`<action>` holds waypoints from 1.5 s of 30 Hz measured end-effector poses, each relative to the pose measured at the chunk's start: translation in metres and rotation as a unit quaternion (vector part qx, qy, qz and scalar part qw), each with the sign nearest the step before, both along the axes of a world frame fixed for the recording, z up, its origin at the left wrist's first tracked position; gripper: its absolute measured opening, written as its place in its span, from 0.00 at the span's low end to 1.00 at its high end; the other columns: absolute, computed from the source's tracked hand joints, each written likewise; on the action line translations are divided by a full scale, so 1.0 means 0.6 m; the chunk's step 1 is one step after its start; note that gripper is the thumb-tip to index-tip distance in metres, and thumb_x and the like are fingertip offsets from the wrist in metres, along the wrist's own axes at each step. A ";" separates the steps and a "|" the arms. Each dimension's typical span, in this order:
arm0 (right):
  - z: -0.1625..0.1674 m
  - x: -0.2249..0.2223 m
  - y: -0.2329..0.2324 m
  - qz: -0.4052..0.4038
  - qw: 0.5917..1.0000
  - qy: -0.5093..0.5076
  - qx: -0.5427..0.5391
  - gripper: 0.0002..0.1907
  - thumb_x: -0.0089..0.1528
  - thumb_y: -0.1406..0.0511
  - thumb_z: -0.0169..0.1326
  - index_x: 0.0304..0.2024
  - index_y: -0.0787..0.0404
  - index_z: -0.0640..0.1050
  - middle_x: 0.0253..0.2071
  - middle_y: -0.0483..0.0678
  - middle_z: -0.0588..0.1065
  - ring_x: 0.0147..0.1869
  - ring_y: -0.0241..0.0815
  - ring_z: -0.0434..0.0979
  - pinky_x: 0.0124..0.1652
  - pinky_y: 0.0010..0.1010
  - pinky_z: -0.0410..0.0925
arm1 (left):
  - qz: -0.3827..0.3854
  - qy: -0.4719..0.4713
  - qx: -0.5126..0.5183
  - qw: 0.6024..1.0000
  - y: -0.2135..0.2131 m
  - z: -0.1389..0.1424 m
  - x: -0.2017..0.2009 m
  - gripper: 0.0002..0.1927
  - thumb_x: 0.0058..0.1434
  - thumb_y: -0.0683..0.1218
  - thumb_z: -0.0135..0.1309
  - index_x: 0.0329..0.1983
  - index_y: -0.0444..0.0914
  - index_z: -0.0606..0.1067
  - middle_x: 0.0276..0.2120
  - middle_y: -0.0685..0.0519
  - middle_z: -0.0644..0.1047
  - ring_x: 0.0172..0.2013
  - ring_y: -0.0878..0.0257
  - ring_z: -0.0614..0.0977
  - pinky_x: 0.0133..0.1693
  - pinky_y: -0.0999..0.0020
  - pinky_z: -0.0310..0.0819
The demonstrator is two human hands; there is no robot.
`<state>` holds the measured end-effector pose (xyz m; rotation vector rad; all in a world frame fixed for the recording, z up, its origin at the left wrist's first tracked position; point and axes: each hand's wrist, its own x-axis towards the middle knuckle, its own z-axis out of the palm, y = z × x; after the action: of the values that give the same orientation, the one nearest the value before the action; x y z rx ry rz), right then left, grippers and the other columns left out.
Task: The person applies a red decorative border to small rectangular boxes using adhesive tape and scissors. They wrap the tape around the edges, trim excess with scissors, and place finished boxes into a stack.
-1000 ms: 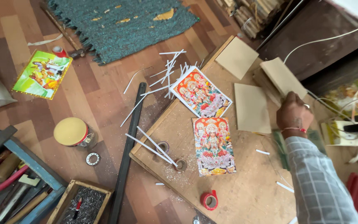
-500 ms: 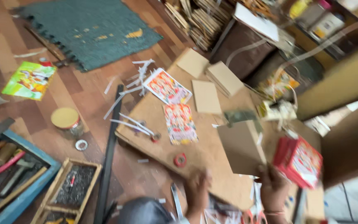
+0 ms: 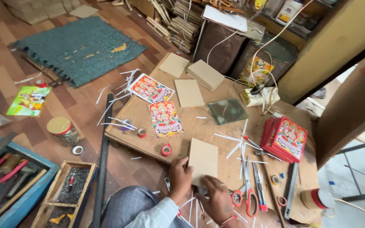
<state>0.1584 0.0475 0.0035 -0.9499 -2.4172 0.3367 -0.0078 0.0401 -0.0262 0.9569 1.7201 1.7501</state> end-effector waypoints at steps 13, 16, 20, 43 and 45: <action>0.002 -0.018 0.020 -0.127 0.986 -0.092 -0.063 0.27 0.50 0.57 0.66 0.51 0.55 0.80 0.55 0.50 0.76 0.52 0.52 0.79 0.54 0.44 0.66 | 0.007 0.128 -0.006 0.992 -0.003 0.044 -0.022 0.09 0.58 0.40 0.59 0.42 0.34 0.79 0.40 0.47 0.80 0.39 0.51 0.83 0.42 0.60 0.77; 0.001 -0.020 0.018 -0.146 0.983 -0.082 -0.075 0.26 0.49 0.54 0.68 0.47 0.55 0.81 0.55 0.48 0.77 0.53 0.51 0.78 0.54 0.45 0.65 | 0.024 0.158 0.002 0.987 0.006 0.045 -0.045 0.12 0.57 0.41 0.59 0.45 0.34 0.78 0.43 0.45 0.79 0.44 0.49 0.82 0.47 0.59 0.76; -0.019 -0.020 0.024 -0.137 0.987 -0.052 -0.061 0.25 0.49 0.55 0.67 0.48 0.55 0.82 0.52 0.46 0.77 0.56 0.50 0.77 0.55 0.47 0.65 | 0.078 0.265 -0.034 0.961 0.067 0.073 -0.143 0.22 0.53 0.44 0.64 0.51 0.35 0.76 0.50 0.42 0.77 0.52 0.44 0.77 0.53 0.50 0.68; 0.000 -0.017 0.055 -0.117 0.985 0.061 -0.113 0.27 0.46 0.58 0.72 0.46 0.58 0.81 0.53 0.53 0.77 0.54 0.57 0.78 0.52 0.43 0.71 | 0.029 0.442 -0.076 0.894 0.235 0.170 -0.324 0.05 0.63 0.41 0.56 0.40 0.37 0.79 0.49 0.45 0.78 0.49 0.46 0.79 0.52 0.53 0.71; 0.017 -0.014 0.063 -0.169 0.973 0.137 -0.081 0.27 0.49 0.61 0.69 0.50 0.61 0.80 0.54 0.57 0.76 0.53 0.59 0.78 0.49 0.42 0.71 | 0.053 0.560 0.075 0.823 0.200 0.210 -0.278 0.05 0.61 0.41 0.56 0.40 0.37 0.78 0.43 0.47 0.77 0.47 0.48 0.79 0.53 0.50 0.68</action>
<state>0.1502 0.0854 0.0135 -1.2734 -1.9600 0.5075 -0.1748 0.1604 0.0999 2.3123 2.2992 1.4311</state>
